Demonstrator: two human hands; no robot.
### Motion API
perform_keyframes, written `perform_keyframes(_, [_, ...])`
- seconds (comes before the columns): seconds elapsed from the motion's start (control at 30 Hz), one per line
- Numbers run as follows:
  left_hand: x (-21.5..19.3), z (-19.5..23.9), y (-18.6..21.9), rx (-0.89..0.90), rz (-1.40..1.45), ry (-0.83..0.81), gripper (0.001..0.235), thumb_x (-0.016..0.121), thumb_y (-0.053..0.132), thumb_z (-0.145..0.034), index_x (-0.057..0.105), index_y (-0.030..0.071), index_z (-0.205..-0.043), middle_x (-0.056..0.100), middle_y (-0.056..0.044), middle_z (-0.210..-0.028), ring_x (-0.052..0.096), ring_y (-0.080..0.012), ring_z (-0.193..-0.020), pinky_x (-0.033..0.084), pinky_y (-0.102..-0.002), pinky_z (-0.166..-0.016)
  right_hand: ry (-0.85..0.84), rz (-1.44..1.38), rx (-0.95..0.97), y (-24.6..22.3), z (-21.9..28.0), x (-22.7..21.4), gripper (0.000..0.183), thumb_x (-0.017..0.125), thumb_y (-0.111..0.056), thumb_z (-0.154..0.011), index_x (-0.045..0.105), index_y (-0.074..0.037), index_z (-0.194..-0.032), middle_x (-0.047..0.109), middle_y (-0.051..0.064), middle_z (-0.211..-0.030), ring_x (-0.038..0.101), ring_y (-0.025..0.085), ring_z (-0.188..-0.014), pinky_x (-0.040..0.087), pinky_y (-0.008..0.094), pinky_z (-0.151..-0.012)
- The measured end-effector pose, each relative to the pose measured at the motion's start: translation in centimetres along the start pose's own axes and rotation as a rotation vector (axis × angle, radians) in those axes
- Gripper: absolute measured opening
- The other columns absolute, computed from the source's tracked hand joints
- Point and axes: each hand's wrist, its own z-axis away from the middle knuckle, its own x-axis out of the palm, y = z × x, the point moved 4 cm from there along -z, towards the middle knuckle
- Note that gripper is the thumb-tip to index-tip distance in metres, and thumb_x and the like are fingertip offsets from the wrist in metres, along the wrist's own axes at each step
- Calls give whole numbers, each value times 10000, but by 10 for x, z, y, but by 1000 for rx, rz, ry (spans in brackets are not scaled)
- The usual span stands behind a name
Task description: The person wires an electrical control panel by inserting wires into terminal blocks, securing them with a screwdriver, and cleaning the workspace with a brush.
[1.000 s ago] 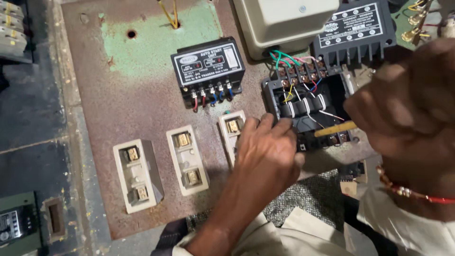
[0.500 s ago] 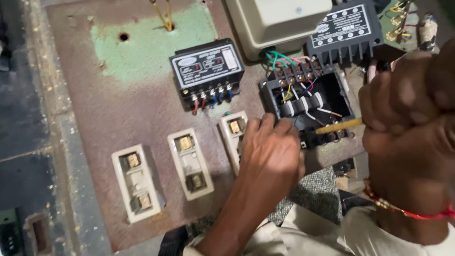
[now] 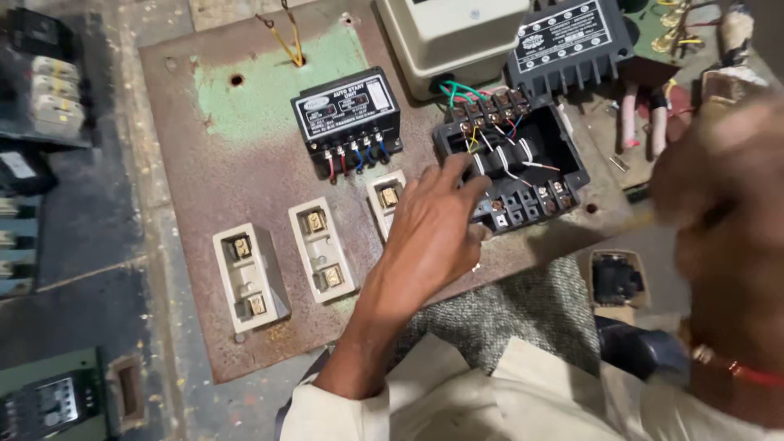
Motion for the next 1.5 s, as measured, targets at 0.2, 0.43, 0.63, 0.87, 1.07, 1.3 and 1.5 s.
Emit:
perform_keyframes(0.2, [8,-15,-4,-86,-172,-227,459,700,20,-762,718,41,-1220,573,-190,-1292,630,-351,-1008,488,-484,-939,-192,612,-107,11,29,44,207,825,-152,-869,655,-33,-865,676,51,-799,662,147,-661,503,317,-562])
perform_keyframes(0.43, [5,-22,-7,-66,-111,-239,465,728,66,-703,742,82,-1168,590,-181,-1197,617,-387,-1049,489,-510,-895,-228,752,-298,23,26,66,313,871,-191,-814,624,-22,-907,647,115,-826,639,288,-665,507,408,-597])
perform_keyframes(0.63, [11,-26,-14,-77,-102,-327,501,674,-12,-706,735,88,-1193,620,-107,-1164,627,-289,-991,539,-425,-905,-235,718,-91,34,22,67,341,896,-191,-799,635,-9,-921,681,118,-837,627,240,-522,494,388,-518])
perform_keyframes(0.87, [8,-20,-15,14,-94,-243,511,658,-19,-699,742,77,-1194,653,-103,-1125,636,-293,-977,548,-439,-853,-186,750,124,38,19,67,410,905,-225,-762,620,-30,-983,689,116,-807,666,224,-563,510,380,-554])
perform_keyframes(1.07, [8,-24,-15,34,-36,-238,530,605,-48,-650,752,73,-1145,695,-115,-1051,667,-319,-941,551,-450,-842,-199,737,140,33,19,69,423,882,-253,-786,619,-31,-1032,684,109,-806,652,218,-556,509,372,-559])
perform_keyframes(1.3, [2,-39,-19,29,51,-398,557,595,-52,-607,748,43,-1134,712,-196,-1019,676,-405,-939,543,-467,-832,-162,747,132,39,20,67,446,870,-245,-756,616,-38,-1059,685,94,-824,662,202,-544,523,364,-543])
perform_keyframes(1.5, [13,-49,-27,126,17,-280,349,614,-35,-731,786,35,-1026,762,-190,-1021,735,-371,-909,567,-453,-856,-155,767,56,43,24,65,461,885,-252,-781,613,-35,-1084,683,94,-818,672,220,-586,531,376,-566])
